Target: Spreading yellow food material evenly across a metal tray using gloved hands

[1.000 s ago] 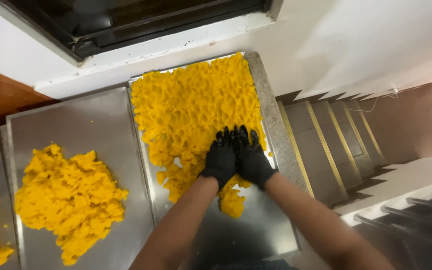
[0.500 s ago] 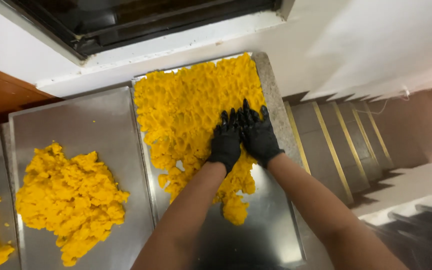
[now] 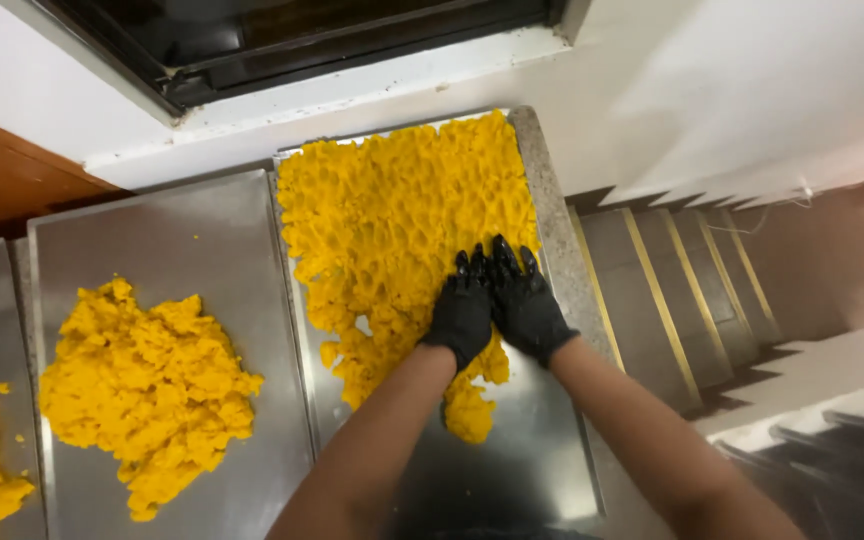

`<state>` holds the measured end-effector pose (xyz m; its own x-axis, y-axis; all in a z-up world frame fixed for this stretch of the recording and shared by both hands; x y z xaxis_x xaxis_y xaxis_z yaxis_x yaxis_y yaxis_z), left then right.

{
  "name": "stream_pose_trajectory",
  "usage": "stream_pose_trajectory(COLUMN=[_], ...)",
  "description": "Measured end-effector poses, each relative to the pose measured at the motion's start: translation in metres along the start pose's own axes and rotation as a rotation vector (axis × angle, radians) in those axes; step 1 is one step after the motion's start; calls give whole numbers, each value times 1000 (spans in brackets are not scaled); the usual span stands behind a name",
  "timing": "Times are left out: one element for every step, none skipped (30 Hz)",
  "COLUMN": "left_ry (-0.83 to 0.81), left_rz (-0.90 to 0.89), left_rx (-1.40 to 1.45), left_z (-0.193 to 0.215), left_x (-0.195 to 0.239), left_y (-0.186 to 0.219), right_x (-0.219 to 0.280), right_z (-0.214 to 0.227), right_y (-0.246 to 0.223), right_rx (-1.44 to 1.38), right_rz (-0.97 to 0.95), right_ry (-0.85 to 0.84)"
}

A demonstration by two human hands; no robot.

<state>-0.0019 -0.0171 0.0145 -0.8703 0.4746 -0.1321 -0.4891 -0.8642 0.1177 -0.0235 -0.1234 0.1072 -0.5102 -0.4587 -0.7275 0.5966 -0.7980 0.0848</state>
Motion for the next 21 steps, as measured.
stream_pose_trajectory(left_ry=[18, 49, 60, 99, 138, 131, 72, 14, 7, 62, 116, 108, 131, 167, 170, 275, 379, 394, 556, 713, 723], left_rz=[-9, -13, -12, -19, -26, -25, 23, 65, 62, 97, 131, 140, 60, -33, -39, 36, 111, 113, 239, 356, 349], left_rx=[19, 30, 26, 33, 40, 40, 4, -31, -31, -57, -84, -86, -69, -50, -51, -92, -132, -137, -208, -273, -273], left_z=[9, 18, 27, 36, 43, 37, 26, 13, 14, 19, 24, 13, 3, -5, -6, -3, 0, 1, 8, 14, 14], left_x=[0, -7, -2, -5, -9, -7, -6, -8, -8, -5, -2, 1, 5, 0, -3, -7, -8, -17, -25, -31, -40], left_y=[3, 0, -1, -4, -7, -13, -21, -30, -28, -26, -23, -31, -34, -35, -31, -27, -23, -17, -15, -11, -10], right_x=[4, 1, 6, 7, 9, 0, -7, -13, -11, -8, -5, -2, 1, 2, -1, -1, -2, 7, 15, 26, 5], right_z=[-2, -8, -2, -2, -4, -2, -4, -7, -15, -20, -24, -31, -35, -37, -38, -36, -34, -41, -47, -53, -50], right_y=[1, 7, 5, 11, 18, 16, 17, 19, 16, 10, 5, 2, 1, 7, 7, 7, 7, 14, 20, 26, 34], right_rx=[97, 194, 199, 88, -25, -30, -17, -1, -3, 57, 116, 104, 41, -6, -1, 24, 48, 53, 2, -45, -36], right_rz=[32, 74, 81, 9, -61, -65, -111, -159, -165, -149, -131, -130, -184, -240, -241, -219, -198, -187, -139, -100, -100], right_ry=[-19, -26, -17, -72, -127, -129, -168, -207, -210, -227, -245, -248, -220, -184, -180, -188, -197, -185, -129, -76, -68])
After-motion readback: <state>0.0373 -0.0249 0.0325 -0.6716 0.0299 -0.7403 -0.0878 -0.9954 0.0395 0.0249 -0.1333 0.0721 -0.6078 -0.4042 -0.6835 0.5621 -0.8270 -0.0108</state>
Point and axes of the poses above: each hand's wrist, its own x-axis away from the middle knuckle, its own z-axis out of the back of the hand, y = z × x, the point moved 4 cm from there along -x, towards the middle knuckle, and after that the axes turned 9 degrees about y, right-handed, at the moved point
